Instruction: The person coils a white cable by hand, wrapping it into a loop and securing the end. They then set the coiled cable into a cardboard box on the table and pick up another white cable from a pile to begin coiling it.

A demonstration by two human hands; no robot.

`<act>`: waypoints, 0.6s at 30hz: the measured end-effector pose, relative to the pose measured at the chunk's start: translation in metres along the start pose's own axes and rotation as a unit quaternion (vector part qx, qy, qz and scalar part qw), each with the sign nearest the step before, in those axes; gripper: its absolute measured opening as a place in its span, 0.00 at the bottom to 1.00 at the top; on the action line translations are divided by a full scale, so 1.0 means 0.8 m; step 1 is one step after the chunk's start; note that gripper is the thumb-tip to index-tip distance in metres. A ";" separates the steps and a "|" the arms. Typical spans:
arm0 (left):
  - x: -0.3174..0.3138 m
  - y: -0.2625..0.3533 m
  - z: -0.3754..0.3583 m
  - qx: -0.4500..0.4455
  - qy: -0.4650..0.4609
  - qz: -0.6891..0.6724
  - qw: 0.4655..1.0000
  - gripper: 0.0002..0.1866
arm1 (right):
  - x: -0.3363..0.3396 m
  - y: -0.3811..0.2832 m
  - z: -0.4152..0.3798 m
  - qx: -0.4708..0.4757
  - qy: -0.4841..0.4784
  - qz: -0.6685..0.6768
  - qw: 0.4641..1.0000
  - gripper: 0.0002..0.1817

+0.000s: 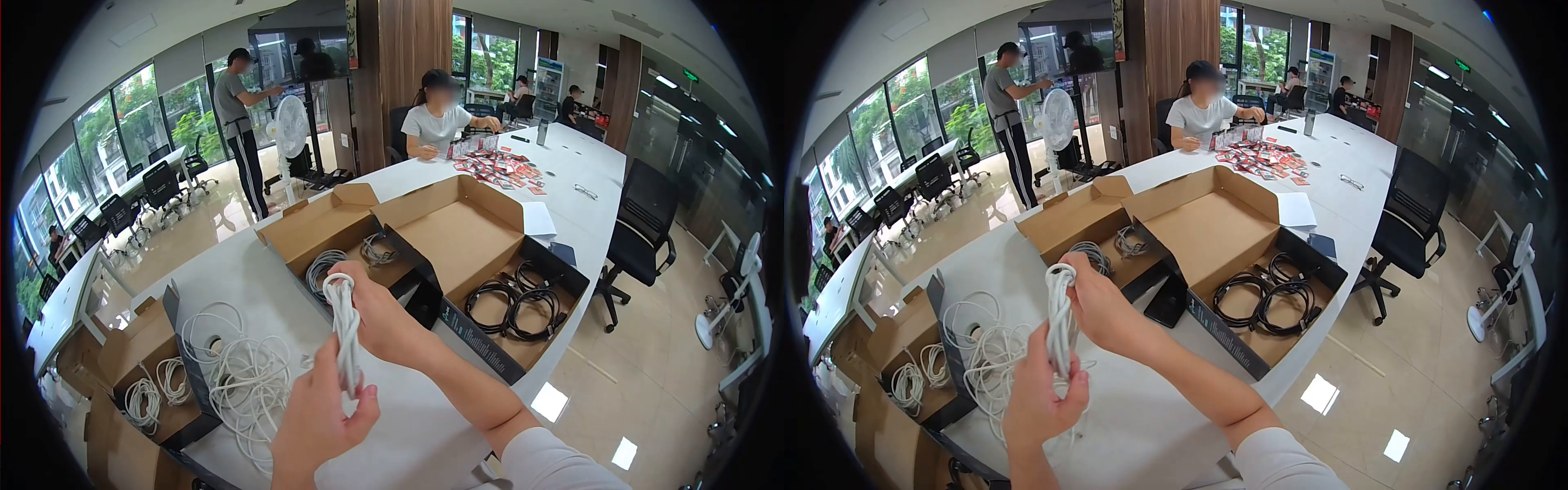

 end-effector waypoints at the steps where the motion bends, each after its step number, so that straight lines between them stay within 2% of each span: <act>1: -0.008 -0.003 0.000 0.001 -0.011 -0.022 1.000 0.32 | 0.000 0.002 0.001 -0.004 0.004 0.004 1.000 0.19; 5: -0.017 -0.008 0.006 0.001 -0.025 -0.123 0.992 0.33 | 0.002 0.003 0.004 0.010 -0.003 0.007 1.000 0.22; 8: -0.010 -0.025 0.001 -0.036 0.041 -0.282 0.958 0.33 | 0.011 -0.002 0.006 0.017 -0.007 0.075 0.997 0.23; 9: -0.004 -0.018 0.003 -0.020 0.081 -0.339 0.937 0.29 | 0.012 -0.002 0.006 0.021 0.004 0.118 0.993 0.23; 10: 0.001 -0.018 0.005 -0.040 0.098 -0.371 0.923 0.29 | 0.012 -0.002 0.007 0.024 0.014 0.162 0.986 0.24; 11: 0.007 -0.023 0.007 -0.058 0.117 -0.400 0.907 0.30 | 0.019 -0.005 0.007 0.028 0.015 0.142 0.989 0.26; 12: 0.015 -0.026 0.007 -0.077 0.138 -0.426 0.891 0.30 | 0.024 -0.008 0.007 0.065 0.042 0.158 0.984 0.26; 13: 0.024 -0.026 0.010 -0.073 0.199 -0.404 0.890 0.31 | 0.027 -0.002 0.008 0.069 0.074 0.176 0.979 0.25; 14: 0.033 -0.036 0.009 -0.067 0.219 -0.450 0.863 0.32 | 0.031 0.002 0.008 0.074 0.107 0.193 0.973 0.24; 18: 0.064 -0.070 0.002 -0.034 0.314 -0.588 0.745 0.31 | 0.037 -0.010 0.006 0.045 0.060 0.224 0.972 0.22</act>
Point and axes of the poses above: each hand's wrist, its own z-axis towards the middle knuckle, its own x-axis out of the back of the hand, y = z × x, the point moved 6 cm from there along z, towards the middle knuckle, and after that the axes turned 4 degrees about -x, right-handed, at the moved point
